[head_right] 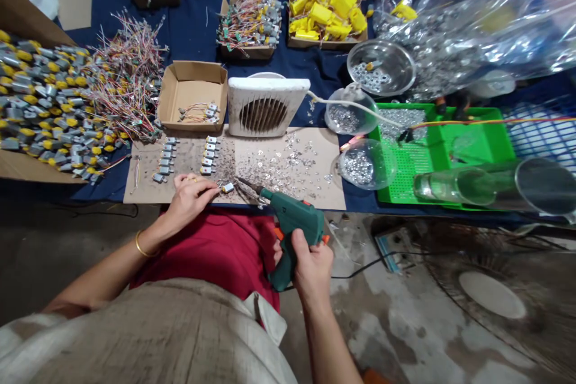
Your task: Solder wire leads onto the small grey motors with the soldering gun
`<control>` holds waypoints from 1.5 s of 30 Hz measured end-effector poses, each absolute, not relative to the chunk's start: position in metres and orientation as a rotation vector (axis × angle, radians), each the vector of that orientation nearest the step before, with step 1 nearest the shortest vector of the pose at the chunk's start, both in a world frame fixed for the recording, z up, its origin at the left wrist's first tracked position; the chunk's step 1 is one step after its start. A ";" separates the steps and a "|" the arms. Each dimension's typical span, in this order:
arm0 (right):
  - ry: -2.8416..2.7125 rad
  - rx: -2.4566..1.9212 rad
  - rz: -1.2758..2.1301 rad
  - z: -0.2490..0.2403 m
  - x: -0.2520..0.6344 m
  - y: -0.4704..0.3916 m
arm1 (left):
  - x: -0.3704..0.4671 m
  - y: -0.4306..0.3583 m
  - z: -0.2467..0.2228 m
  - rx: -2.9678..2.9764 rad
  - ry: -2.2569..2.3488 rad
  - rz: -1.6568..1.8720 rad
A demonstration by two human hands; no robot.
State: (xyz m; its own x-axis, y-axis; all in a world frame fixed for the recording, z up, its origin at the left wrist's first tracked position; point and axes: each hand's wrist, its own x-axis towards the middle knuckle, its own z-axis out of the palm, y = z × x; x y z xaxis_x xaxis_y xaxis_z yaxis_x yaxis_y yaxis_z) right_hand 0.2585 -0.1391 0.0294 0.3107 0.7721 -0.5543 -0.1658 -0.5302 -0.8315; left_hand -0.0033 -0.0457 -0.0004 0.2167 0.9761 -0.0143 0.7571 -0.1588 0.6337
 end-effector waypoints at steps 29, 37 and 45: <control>-1.999 -1.611 1.011 0.083 0.291 -0.052 | 0.012 -0.047 0.000 1.912 1.718 0.512; -2.079 -1.581 0.935 0.084 0.294 -0.049 | 0.012 -0.047 -0.002 1.898 1.712 0.507; -2.152 -1.532 0.933 0.089 0.289 -0.042 | 0.013 -0.046 -0.002 1.901 1.714 0.506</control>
